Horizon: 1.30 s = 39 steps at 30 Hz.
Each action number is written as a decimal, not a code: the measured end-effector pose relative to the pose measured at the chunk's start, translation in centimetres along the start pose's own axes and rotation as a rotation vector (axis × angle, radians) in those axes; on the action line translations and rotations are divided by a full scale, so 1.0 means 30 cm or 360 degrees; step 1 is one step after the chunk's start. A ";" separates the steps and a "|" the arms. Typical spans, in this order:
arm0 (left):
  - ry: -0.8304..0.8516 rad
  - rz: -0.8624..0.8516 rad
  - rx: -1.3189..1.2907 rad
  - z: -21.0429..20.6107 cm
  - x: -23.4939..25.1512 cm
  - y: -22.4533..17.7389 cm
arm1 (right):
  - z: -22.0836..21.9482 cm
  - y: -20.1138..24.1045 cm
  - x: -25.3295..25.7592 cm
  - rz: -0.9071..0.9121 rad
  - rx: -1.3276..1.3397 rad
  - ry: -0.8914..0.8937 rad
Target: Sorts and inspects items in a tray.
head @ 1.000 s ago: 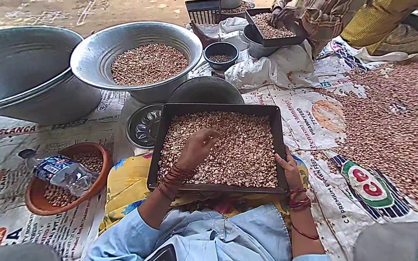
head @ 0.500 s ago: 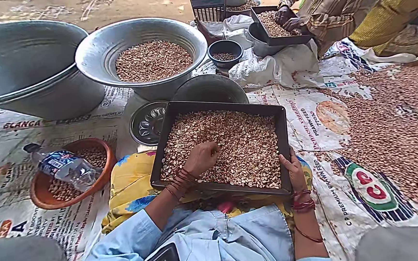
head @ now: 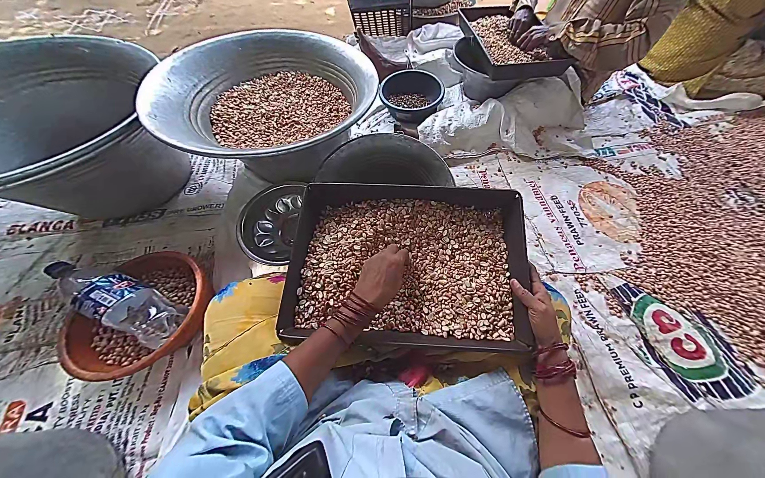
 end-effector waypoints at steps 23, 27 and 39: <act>0.0581 0.0209 -0.0845 0.002 -0.140 0.029 | 0.006 -0.002 0.005 -0.0009 0.0024 0.0018; 0.0153 0.0084 -0.1989 0.014 -0.078 -0.042 | 0.007 -0.006 0.000 -0.0011 0.0032 0.0008; -0.0293 -0.0301 -0.0434 -0.026 -0.156 0.017 | 0.009 -0.014 0.008 0.0003 0.0025 0.0008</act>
Point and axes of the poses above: each hand's wrist, its own x-axis towards the middle knuckle, its own z-axis out of the back of the hand, y = z × x, the point moved 2 cm from there along x, towards the middle knuckle, and after that the axes turned 1 degree about -z, right-handed, at the moved point
